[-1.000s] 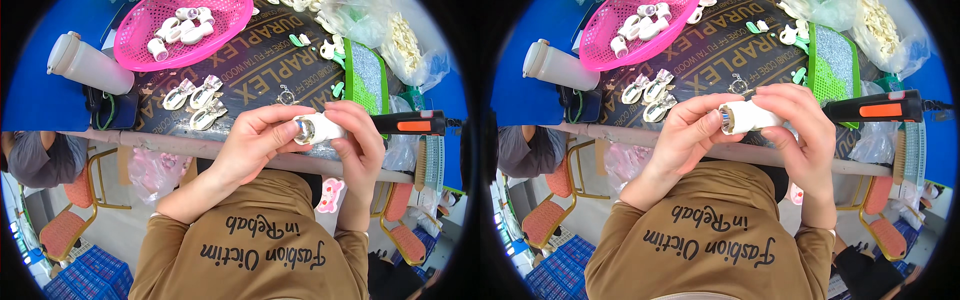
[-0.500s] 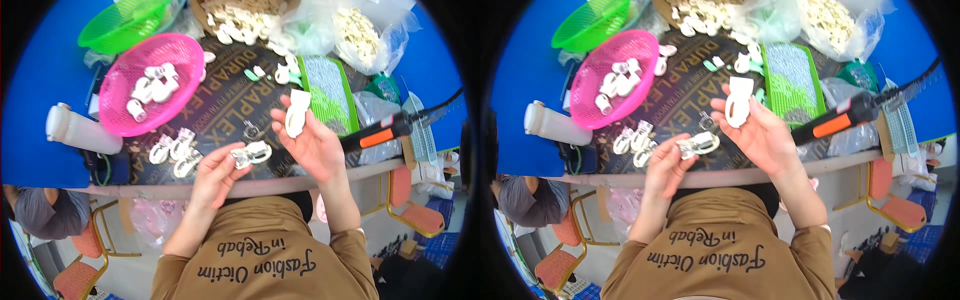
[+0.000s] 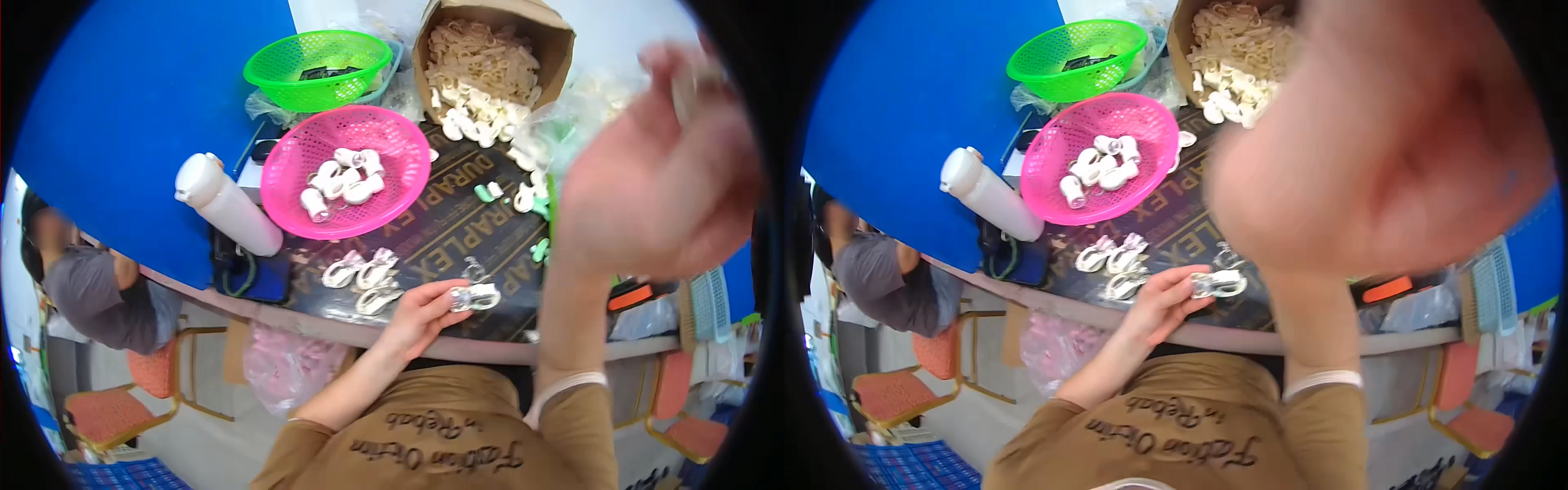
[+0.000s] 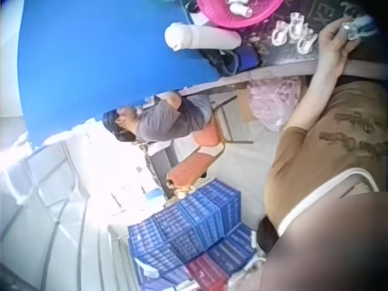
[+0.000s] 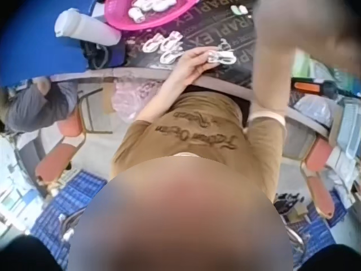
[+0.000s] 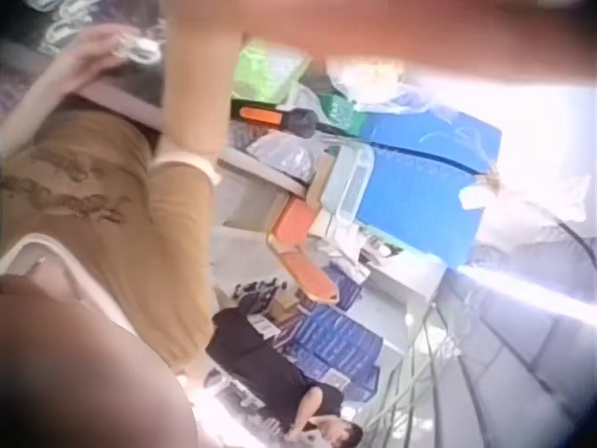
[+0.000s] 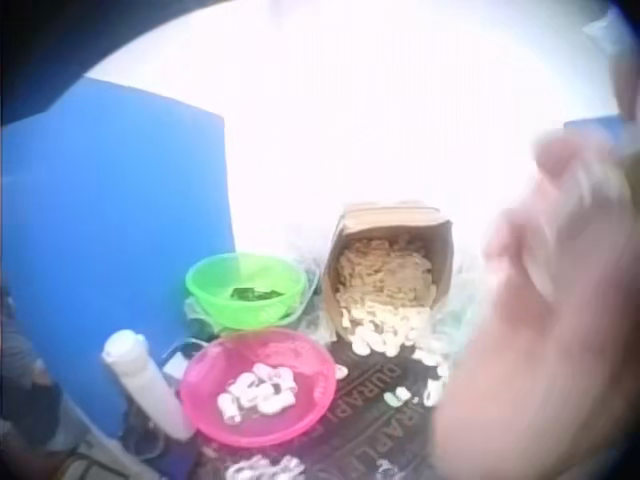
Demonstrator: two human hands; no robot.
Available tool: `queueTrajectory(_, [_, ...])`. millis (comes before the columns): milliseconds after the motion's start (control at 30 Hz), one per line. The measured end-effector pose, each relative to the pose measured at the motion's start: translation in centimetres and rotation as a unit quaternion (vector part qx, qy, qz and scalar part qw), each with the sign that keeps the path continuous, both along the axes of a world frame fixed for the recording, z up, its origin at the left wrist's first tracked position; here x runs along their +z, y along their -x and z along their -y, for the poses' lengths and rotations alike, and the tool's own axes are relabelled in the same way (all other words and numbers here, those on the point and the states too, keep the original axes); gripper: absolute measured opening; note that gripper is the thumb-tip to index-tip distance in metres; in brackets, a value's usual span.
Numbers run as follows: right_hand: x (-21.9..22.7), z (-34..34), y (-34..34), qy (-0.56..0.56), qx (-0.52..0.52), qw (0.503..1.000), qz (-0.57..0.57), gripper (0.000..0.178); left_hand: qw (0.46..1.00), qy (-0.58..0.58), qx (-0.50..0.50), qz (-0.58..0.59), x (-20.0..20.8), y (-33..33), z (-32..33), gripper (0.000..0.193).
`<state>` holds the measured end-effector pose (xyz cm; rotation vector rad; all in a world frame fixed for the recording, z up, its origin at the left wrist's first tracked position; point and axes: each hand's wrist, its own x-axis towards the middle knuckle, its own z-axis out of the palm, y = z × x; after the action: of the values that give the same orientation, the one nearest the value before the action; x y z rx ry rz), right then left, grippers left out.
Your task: Assembling small toy flashlights by inserting internal components and using a glue gun to secure parts.
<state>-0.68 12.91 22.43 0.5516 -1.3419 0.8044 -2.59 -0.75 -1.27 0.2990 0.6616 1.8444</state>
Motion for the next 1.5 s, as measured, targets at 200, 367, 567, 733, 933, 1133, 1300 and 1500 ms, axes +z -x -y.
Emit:
queueTrajectory(200, [2.0,-1.2,7.1,-0.094,-0.198,0.853,0.474,0.028,1.0,-0.001,0.014,0.006,-0.3,0.4,-0.1,0.031])
queueTrajectory(367, [-6.3,-3.1,6.3,-0.199,-0.281,0.848,0.402,0.036,1.0,-0.011,0.007,0.002,-0.5,0.4,0.2,0.028])
queueTrajectory(567, [-10.8,-3.6,3.0,-0.152,-0.24,0.746,0.602,0.028,1.0,0.001,0.015,-0.008,-0.5,0.3,0.1,0.029])
queueTrajectory(733, [-13.8,-5.8,3.7,-0.124,-0.267,0.695,0.656,0.022,1.0,0.006,0.014,-0.008,-0.5,0.2,0.0,0.029])
queueTrajectory(933, [-17.3,-7.1,6.0,-0.154,-0.246,0.621,0.728,0.022,1.0,0.001,0.019,-0.01,-0.5,0.2,0.2,0.03])
queueTrajectory(1133, [-22.7,-6.9,9.5,-0.258,-0.233,0.731,0.587,0.041,1.0,0.001,0.011,-0.012,-0.5,0.3,0.1,0.03])
queueTrajectory(1300, [-22.1,-6.4,7.8,-0.209,-0.284,0.709,0.611,0.024,1.0,-0.008,0.006,-0.005,-0.6,0.3,0.4,0.03])
queueTrajectory(1500, [-19.0,-6.1,0.6,0.313,0.109,0.755,0.566,0.022,1.0,-0.015,-0.002,0.002,-0.4,0.2,0.4,0.029])
